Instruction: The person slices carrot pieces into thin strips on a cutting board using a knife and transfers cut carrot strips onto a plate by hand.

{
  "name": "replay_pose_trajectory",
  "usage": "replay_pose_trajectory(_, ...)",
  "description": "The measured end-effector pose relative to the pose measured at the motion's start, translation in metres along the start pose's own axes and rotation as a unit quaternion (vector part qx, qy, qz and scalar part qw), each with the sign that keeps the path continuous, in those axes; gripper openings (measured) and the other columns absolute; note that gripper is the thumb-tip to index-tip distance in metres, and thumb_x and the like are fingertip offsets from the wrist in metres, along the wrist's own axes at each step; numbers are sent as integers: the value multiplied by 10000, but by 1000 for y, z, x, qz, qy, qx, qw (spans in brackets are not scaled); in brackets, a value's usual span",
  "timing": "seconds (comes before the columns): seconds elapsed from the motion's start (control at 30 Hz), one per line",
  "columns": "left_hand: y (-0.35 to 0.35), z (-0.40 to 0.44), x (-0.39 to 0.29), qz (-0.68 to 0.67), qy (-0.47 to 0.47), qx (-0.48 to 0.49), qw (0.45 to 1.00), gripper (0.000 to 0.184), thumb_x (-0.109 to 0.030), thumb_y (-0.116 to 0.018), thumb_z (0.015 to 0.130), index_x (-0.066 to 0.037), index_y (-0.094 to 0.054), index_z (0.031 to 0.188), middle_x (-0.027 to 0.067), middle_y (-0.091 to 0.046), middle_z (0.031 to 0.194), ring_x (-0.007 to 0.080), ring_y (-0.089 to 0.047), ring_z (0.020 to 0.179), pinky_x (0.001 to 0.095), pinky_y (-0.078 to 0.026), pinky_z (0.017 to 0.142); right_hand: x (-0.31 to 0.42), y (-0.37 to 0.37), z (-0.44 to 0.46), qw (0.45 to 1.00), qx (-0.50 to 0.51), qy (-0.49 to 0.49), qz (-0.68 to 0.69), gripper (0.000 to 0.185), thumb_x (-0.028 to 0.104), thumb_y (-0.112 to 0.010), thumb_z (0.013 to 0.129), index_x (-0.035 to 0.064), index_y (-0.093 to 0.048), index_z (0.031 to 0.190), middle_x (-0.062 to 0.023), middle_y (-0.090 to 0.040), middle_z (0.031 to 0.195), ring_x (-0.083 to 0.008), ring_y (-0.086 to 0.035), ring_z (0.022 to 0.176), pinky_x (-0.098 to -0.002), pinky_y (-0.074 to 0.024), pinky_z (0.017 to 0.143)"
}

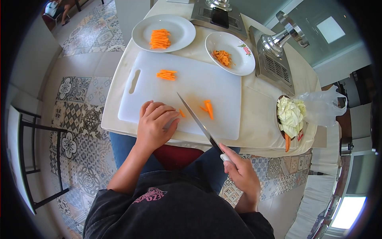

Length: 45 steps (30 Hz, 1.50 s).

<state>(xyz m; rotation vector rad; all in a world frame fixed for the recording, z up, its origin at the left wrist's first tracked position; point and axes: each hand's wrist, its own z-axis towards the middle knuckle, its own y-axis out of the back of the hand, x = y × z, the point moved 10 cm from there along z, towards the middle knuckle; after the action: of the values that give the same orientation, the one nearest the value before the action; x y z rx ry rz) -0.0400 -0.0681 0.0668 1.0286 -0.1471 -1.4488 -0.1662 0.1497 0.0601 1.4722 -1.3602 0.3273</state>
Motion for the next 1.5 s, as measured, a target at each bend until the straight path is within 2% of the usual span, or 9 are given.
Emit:
replay_pose_trajectory(0.17, -3, -5, -9, 24, -31, -6, 999, 205, -114, -780, 781, -127, -733, 980, -19, -697, 1041, 204, -630, 1012, 464, -434, 1003, 22, -5, 5, 993, -34, 103, -50, 530, 103, -540, 1003, 193, -453, 1518, -209, -649, 825, -324, -616, 671, -351, -508, 683)
replay_pose_trajectory(0.27, -5, -5, -9, 27, -34, -1, 999, 201, -124, -782, 785, -134, -737, 981, -19, -698, 1056, 205, -629, 1015, 453, -444, 987, 31, -9, 7, 988, -40, 113, -95, 529, 113, -535, 1006, 211, -452, 1520, -187, -613, 765, -372, -608, 681, -400, -502, 656)
replay_pose_trajectory(0.37, -8, -5, -7, 29, -30, 0, 999, 198, -130, -782, 786, -138, -740, 979, -22, -698, 1057, 201, -627, 1018, 442, -450, 976, 33, -13, 11, 978, -60, 156, -122, 535, 111, -539, 1003, 231, -458, 1517, -162, -564, 710, -357, -593, 652, -437, -489, 639)
replay_pose_trajectory(0.67, -7, -3, -13, 56, -45, 4, 997, 197, -136, -787, 780, -144, -747, 973, -35, -684, 1048, 184, -627, 998, 437, -457, 958, 38, -19, 12, 974, -52, 155, -159, 585, 90, -568, 975, 263, -453, 1522, -122, -559, 690, -328, -578, 616, -444, -490, 607)
replay_pose_trajectory(0.77, -5, -2, -14, 53, -46, -8, 997, 217, -97, -814, 717, -120, -746, 921, -16, -694, 1022, 209, -643, 975, 437, -469, 926, 35, -21, 12, 975, -47, 148, -156, 620, 67, -577, 955, 263, -445, 1528, -120, -571, 701, -324, -589, 618, -440, -503, 608)
replay_pose_trajectory(1.17, -5, -1, -10, 57, -12, -6, 998, 221, -102, -827, 697, -138, -752, 902, -32, -696, 1023, 217, -644, 968, 457, -456, 934, 42, -21, 16, 983, 20, 104, -148, 671, 23, -571, 938, 224, -399, 1554, -172, -564, 664, -354, -599, 628, -450, -504, 639)
replay_pose_trajectory(1.37, -6, -1, -10, 55, -12, -2, 998, 216, -112, -824, 704, -145, -757, 907, -37, -698, 1018, 214, -643, 969, 468, -452, 943, 46, -24, 27, 987, 20, 124, -101, 645, 31, -560, 952, 193, -392, 1554, -196, -573, 669, -362, -601, 632, -447, -493, 635)
replay_pose_trajectory(1.5, -7, -2, -10, 58, -15, -5, 998, 204, -100, -817, 700, -133, -748, 890, -31, -698, 1006, 211, -645, 974, 472, -454, 957, 45, -32, 34, 981, -9, 147, -124, 628, 59, -566, 962, 214, -407, 1549, -175, -570, 673, -347, -607, 630, -443, -496, 624)
